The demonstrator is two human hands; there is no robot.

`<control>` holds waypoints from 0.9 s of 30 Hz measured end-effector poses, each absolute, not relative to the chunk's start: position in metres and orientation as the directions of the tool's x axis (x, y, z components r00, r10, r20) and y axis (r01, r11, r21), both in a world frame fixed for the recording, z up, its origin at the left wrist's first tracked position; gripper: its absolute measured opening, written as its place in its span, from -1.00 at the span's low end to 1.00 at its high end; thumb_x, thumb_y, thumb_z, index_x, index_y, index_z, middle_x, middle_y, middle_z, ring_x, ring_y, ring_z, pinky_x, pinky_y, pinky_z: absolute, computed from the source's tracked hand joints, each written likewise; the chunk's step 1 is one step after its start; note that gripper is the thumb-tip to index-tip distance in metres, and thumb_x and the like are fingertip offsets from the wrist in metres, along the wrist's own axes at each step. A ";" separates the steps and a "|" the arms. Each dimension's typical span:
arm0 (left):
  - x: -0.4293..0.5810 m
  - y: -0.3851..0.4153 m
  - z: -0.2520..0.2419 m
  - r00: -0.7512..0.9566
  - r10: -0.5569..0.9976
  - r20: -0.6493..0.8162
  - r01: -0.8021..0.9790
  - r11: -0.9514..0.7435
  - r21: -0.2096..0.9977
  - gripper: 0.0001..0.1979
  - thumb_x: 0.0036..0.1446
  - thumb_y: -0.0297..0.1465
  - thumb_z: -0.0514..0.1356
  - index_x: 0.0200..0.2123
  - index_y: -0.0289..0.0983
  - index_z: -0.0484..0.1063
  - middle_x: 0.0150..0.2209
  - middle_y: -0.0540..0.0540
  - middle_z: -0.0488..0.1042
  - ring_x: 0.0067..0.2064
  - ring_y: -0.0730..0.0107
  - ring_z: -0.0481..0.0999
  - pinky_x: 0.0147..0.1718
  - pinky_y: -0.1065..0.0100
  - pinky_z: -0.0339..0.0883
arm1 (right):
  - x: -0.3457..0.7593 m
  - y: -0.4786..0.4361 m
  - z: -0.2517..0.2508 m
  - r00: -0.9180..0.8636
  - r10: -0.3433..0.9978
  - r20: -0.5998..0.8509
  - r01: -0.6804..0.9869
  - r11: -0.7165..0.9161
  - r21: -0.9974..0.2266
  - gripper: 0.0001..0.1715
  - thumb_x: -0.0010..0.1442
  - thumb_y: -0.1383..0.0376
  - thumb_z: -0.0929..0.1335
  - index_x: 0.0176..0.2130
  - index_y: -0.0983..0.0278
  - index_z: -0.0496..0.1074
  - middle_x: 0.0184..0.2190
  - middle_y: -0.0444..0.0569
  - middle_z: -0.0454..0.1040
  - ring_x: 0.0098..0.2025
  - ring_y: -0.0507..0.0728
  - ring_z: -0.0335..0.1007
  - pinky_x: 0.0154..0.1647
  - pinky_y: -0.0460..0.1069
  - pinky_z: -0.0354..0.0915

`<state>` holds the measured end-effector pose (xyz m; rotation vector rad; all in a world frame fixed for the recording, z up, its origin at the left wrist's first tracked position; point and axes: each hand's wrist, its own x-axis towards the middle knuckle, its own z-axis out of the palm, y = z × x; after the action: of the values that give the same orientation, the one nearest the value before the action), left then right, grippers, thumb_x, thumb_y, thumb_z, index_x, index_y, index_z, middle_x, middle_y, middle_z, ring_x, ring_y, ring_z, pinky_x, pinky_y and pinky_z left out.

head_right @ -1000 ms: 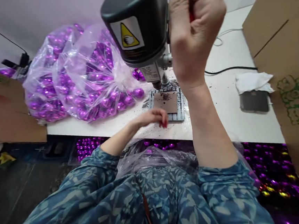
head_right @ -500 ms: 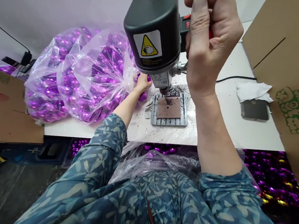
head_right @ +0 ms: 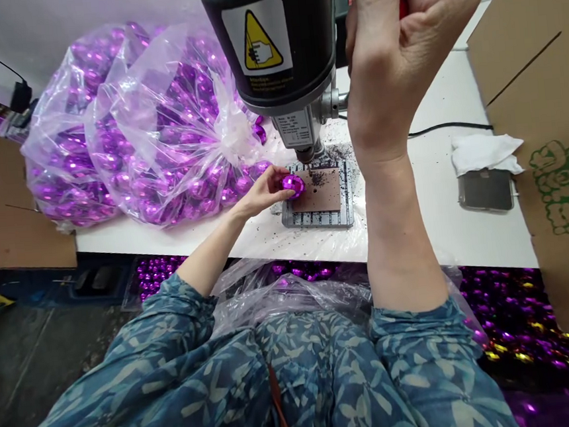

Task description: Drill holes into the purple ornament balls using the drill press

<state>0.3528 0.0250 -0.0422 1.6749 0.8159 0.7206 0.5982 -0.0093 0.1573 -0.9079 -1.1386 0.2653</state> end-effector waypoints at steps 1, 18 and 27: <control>0.357 0.024 -0.045 0.566 0.824 0.040 0.159 -0.157 0.975 -0.31 0.18 -0.02 0.57 0.22 -0.22 0.48 0.07 -0.20 0.69 0.09 0.13 0.72 0.20 0.02 0.63 | 0.597 -0.009 0.158 0.455 0.601 0.657 0.237 0.629 -0.740 0.08 0.03 -0.36 0.26 -0.01 0.56 0.49 -0.07 -0.02 0.40 -0.12 -0.46 0.24 0.06 -0.51 0.36; 0.399 0.021 -0.050 0.447 0.871 0.205 0.344 -0.379 0.859 -0.43 0.08 -0.26 0.59 0.10 -0.24 0.50 0.03 -0.15 0.62 -0.06 0.25 0.61 -0.05 0.22 0.56 | 0.592 -0.015 0.163 0.490 0.619 0.614 0.234 0.585 -0.776 -0.38 0.31 0.02 0.21 -0.22 0.60 0.39 -0.22 -0.10 0.30 -0.30 -0.48 0.13 -0.10 -0.43 0.19; 0.412 0.011 -0.077 0.406 0.873 0.269 0.255 -0.391 0.884 -0.35 0.14 -0.24 0.57 0.23 -0.20 0.47 0.20 -0.23 0.64 0.25 -0.01 0.65 0.31 -0.03 0.55 | 0.593 -0.011 0.159 0.496 0.609 0.619 0.216 0.604 -0.767 -0.41 0.36 0.05 0.23 -0.20 0.61 0.39 -0.22 -0.07 0.30 -0.28 -0.48 0.16 -0.09 -0.46 0.22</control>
<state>0.4116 0.0108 -0.0769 1.8689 0.9679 0.9835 0.5933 -0.0109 0.1587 -0.9281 -1.0586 0.2846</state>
